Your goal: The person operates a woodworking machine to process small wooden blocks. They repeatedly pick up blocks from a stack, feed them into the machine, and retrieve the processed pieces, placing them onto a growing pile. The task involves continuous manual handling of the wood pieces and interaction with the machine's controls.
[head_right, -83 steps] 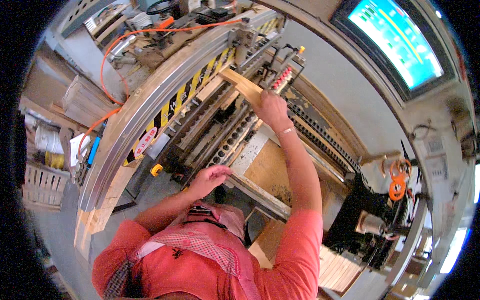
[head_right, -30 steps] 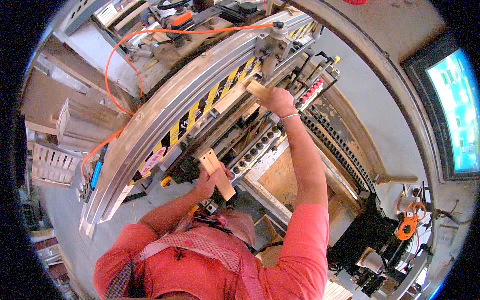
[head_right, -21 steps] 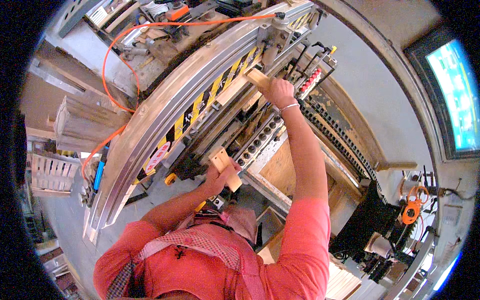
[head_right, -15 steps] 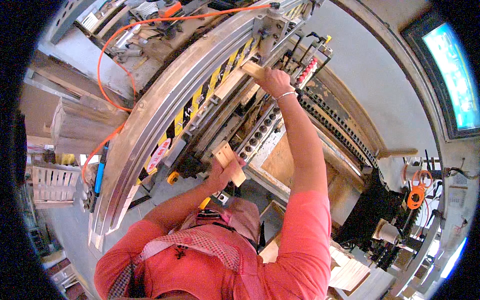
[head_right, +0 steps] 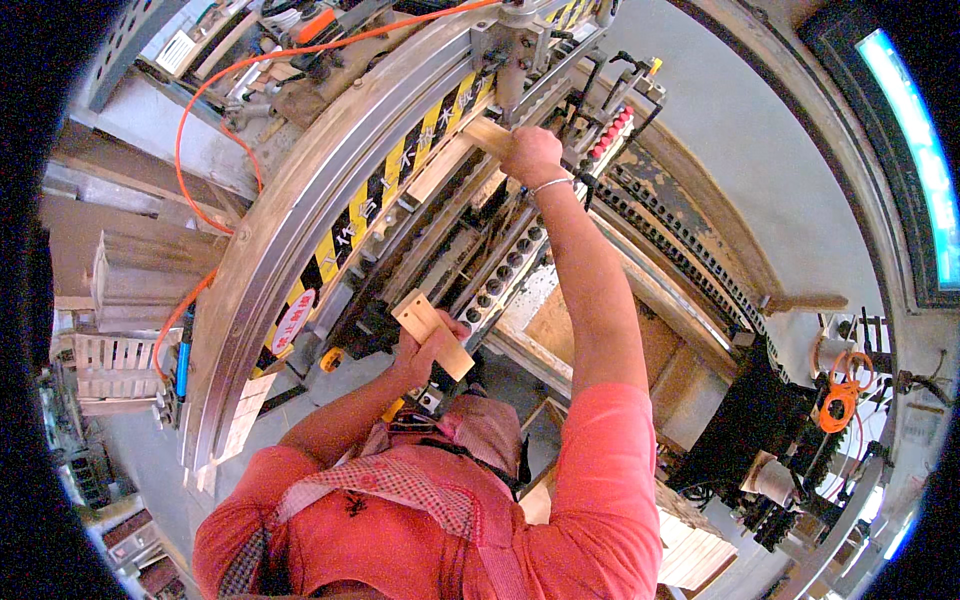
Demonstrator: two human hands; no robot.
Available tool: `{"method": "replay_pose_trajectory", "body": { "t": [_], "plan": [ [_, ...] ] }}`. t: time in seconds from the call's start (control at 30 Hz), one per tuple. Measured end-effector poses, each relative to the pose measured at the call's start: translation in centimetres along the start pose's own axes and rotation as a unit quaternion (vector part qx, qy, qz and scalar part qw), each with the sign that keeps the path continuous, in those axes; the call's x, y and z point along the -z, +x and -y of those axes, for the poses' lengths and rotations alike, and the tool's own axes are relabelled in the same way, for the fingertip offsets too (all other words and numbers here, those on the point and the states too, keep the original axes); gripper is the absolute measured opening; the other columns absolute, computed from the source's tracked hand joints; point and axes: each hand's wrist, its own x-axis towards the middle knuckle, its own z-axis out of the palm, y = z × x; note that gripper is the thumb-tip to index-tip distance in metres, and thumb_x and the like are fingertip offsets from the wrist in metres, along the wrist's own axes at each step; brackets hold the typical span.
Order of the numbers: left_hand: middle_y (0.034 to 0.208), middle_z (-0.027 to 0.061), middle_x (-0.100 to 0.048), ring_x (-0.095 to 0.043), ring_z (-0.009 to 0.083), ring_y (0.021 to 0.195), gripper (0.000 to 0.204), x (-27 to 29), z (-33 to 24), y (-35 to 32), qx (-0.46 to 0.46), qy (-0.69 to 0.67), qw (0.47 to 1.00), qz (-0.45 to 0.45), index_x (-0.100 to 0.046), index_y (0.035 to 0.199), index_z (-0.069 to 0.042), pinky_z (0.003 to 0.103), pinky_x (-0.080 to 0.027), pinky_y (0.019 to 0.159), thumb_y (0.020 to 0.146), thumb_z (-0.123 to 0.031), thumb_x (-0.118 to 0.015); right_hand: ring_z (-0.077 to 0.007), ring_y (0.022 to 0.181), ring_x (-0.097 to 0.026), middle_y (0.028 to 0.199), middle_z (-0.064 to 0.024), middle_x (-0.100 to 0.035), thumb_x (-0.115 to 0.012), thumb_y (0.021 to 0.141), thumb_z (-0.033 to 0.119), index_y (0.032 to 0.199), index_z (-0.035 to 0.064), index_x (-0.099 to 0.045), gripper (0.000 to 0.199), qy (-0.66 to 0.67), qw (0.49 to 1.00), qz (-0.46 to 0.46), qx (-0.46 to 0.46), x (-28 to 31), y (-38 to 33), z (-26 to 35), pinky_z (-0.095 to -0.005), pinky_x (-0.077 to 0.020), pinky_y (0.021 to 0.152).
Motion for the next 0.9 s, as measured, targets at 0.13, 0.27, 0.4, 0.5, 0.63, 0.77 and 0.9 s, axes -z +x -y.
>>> {"method": "replay_pose_trajectory", "body": {
  "t": [0.13,0.27,0.4,0.5,0.63,0.77,0.9],
  "plan": [
    [0.089,0.0107,-0.058,-0.058,0.0162,0.083,0.018,-0.1,-0.8,0.2,-0.008,0.011,1.0,0.007,-0.05,0.096,0.002,0.031,-0.047,0.075,0.088,-0.014,-0.046,-0.0285,0.082,-0.064,0.086,-0.014,-0.065,-0.071,0.059,0.029,0.082,0.0071,-0.068,0.032,-0.004,1.0,0.014,-0.007,0.3,0.1,0.0,-0.0371,-0.0523,0.073],
    [0.089,0.0107,-0.058,-0.057,0.0161,0.084,0.019,-0.1,-0.4,0.2,-0.01,-0.006,1.0,0.003,-0.05,0.095,0.002,0.031,-0.047,0.074,0.089,-0.016,-0.046,-0.0281,0.083,-0.064,0.087,-0.0136,-0.065,-0.071,0.059,0.029,0.082,0.008,-0.068,0.031,-0.01,0.999,0.034,-0.003,1.0,0.2,0.2,-0.0363,-0.0523,0.073],
    [0.09,0.0108,-0.058,-0.057,0.0167,0.085,0.021,0.0,0.0,0.2,-0.005,-0.018,1.0,0.006,-0.049,0.097,0.001,0.032,-0.046,0.076,0.088,-0.017,-0.046,-0.0282,0.083,-0.064,0.087,-0.0134,-0.066,-0.072,0.058,0.029,0.082,0.0082,-0.068,0.032,-0.018,0.999,0.026,-0.009,0.7,0.5,0.3,-0.0366,-0.0524,0.073],
    [0.092,0.0112,-0.057,-0.056,0.0182,0.086,0.023,0.1,0.6,0.0,0.009,-0.028,1.0,0.002,-0.048,0.099,0.0,0.033,-0.046,0.078,0.088,-0.02,-0.045,-0.0282,0.082,-0.064,0.086,-0.0131,-0.066,-0.072,0.059,0.028,0.082,0.0079,-0.068,0.031,-0.015,1.0,0.015,-0.018,0.8,0.6,0.9,-0.0368,-0.0526,0.072],
    [0.091,0.0108,-0.058,-0.057,0.0169,0.086,0.02,0.5,0.8,-0.1,-0.002,-0.022,1.0,0.008,-0.047,0.099,0.001,0.033,-0.046,0.077,0.087,-0.016,-0.045,-0.0285,0.081,-0.064,0.084,-0.0131,-0.066,-0.072,0.06,0.028,0.081,0.0076,-0.068,0.03,-0.019,1.0,0.008,-0.017,0.3,0.8,0.8,-0.0371,-0.0527,0.071],
    [0.091,0.0106,-0.059,-0.058,0.0161,0.084,0.018,0.3,0.8,0.0,-0.006,-0.039,0.999,-0.003,-0.048,0.099,0.001,0.031,-0.047,0.075,0.087,-0.012,-0.044,-0.0287,0.08,-0.064,0.083,-0.0132,-0.066,-0.072,0.059,0.028,0.08,0.0074,-0.068,0.03,-0.025,1.0,0.01,-0.013,0.3,1.1,1.1,-0.0373,-0.0528,0.07],
    [0.091,0.0104,-0.059,-0.058,0.0153,0.083,0.017,0.4,1.2,0.0,-0.004,-0.038,0.999,-0.003,-0.049,0.098,0.001,0.03,-0.047,0.073,0.088,-0.012,-0.044,-0.0285,0.078,-0.064,0.081,-0.0127,-0.066,-0.072,0.058,0.029,0.079,0.0072,-0.067,0.03,-0.021,1.0,0.007,-0.001,0.0,1.3,1.1,-0.0373,-0.0528,0.069]
  ]
}}
